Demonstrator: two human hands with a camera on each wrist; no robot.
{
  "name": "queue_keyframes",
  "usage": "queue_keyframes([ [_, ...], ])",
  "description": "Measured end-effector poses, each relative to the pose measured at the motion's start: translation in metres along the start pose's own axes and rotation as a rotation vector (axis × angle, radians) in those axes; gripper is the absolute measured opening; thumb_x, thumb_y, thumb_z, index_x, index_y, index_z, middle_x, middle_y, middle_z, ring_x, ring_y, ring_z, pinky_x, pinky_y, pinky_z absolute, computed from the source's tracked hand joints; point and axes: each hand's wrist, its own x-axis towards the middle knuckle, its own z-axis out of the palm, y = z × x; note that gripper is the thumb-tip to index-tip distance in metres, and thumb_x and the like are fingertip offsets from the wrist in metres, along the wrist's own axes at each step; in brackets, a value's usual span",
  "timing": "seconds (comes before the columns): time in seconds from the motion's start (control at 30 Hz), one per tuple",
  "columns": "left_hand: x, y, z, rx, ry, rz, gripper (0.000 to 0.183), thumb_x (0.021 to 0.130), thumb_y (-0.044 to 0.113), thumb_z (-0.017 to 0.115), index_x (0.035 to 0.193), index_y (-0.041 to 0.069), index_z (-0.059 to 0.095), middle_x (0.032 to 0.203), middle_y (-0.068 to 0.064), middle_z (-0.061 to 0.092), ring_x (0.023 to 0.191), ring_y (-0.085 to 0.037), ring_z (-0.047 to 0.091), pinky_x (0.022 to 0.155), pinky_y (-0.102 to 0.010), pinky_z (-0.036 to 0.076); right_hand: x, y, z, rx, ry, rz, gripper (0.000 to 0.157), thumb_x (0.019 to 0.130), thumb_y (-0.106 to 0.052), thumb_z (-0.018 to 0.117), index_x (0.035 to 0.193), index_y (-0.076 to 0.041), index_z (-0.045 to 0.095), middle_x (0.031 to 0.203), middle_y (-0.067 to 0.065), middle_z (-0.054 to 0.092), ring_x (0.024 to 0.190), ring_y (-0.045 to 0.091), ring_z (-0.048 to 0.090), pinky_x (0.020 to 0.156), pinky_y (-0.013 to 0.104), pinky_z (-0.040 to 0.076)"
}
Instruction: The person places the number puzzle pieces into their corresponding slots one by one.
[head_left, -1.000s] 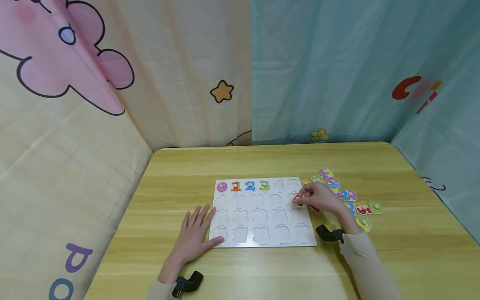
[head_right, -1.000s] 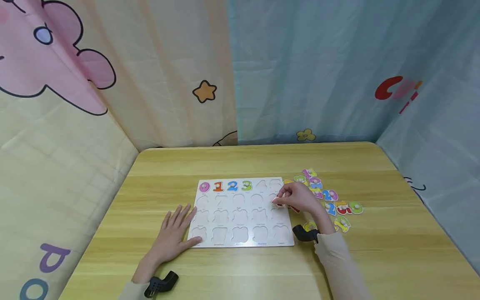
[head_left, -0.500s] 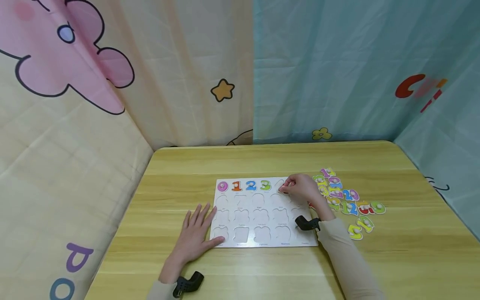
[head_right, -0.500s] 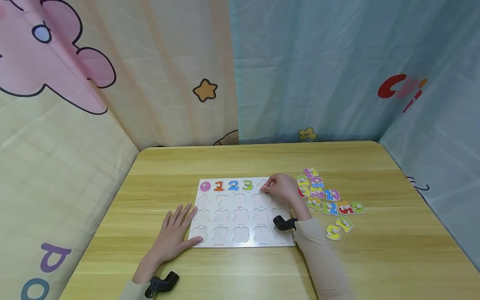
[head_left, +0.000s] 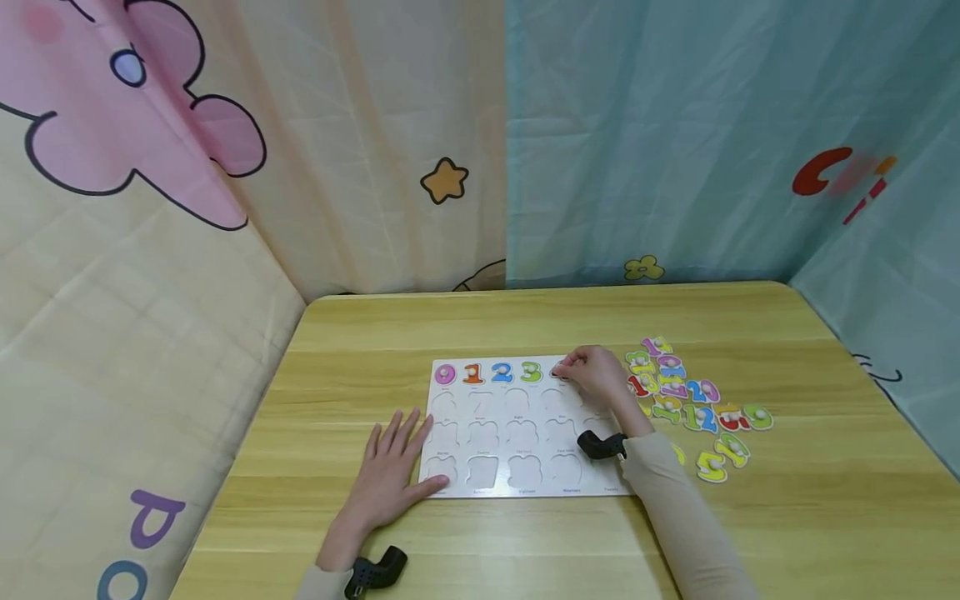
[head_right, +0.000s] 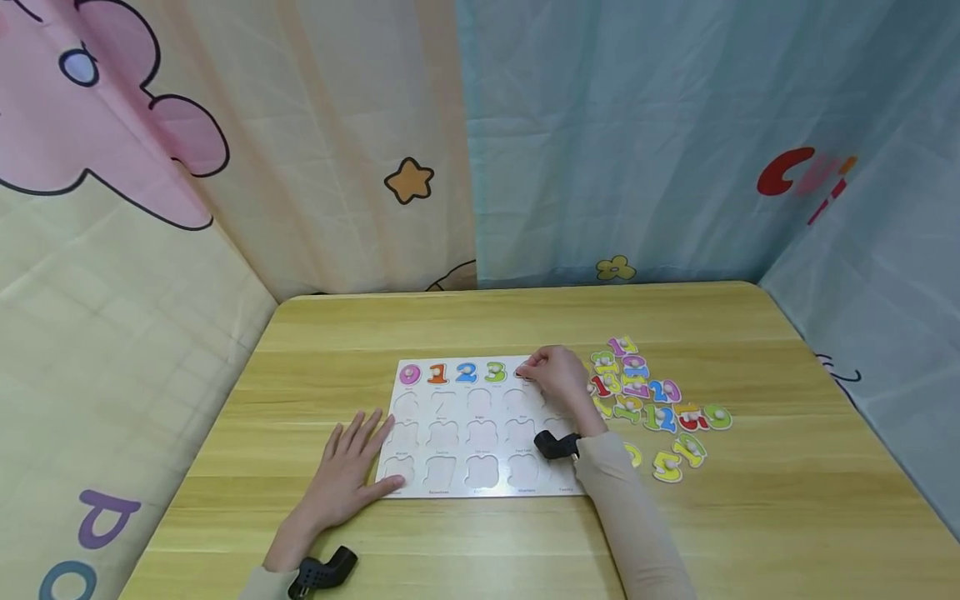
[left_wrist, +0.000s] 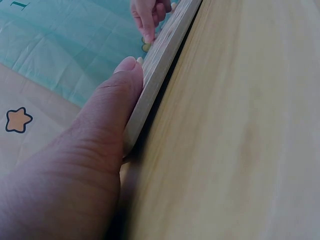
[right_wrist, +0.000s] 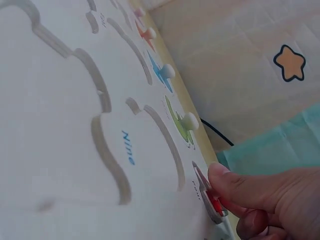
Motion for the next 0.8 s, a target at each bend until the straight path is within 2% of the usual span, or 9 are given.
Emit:
queue_keyframes([
  [0.2,0.0017,0.0003,0.0005,0.000,-0.021,-0.010,0.089,0.084,0.067,0.052,0.151,0.014,0.027,0.155,-0.012,0.022,0.140,-0.037,0.013,0.110,-0.057,0.003,-0.0008,-0.0032,0.0033,0.042,0.023,0.022,0.026,0.082,-0.038,0.074,0.082,-0.011,0.070,0.073,0.003,0.061,0.064,0.020,0.050,0.054,0.031,0.036],
  [0.53,0.0005,0.0001,-0.0006,-0.007,-0.047,-0.029,0.089,0.084,0.068,0.051,0.152,0.016,0.024,0.156,-0.010,0.019,0.141,-0.035,0.010,0.110,-0.055,0.001,-0.0049,-0.0055,0.0065,0.052,-0.004,0.070,0.025,0.083,-0.037,0.073,0.084,-0.012,0.070,0.074,0.002,0.061,0.061,0.019,0.049,0.052,0.030,0.035],
  [0.8,0.0008,0.0003,-0.0007,-0.011,-0.053,-0.032,0.089,0.085,0.068,0.050,0.152,0.016,0.023,0.156,-0.010,0.019,0.142,-0.034,0.008,0.111,-0.055,0.000,-0.0047,-0.0047,0.0084,0.018,0.010,0.036,0.026,0.084,-0.037,0.072,0.086,-0.011,0.069,0.074,0.003,0.060,0.060,0.019,0.049,0.050,0.030,0.036],
])
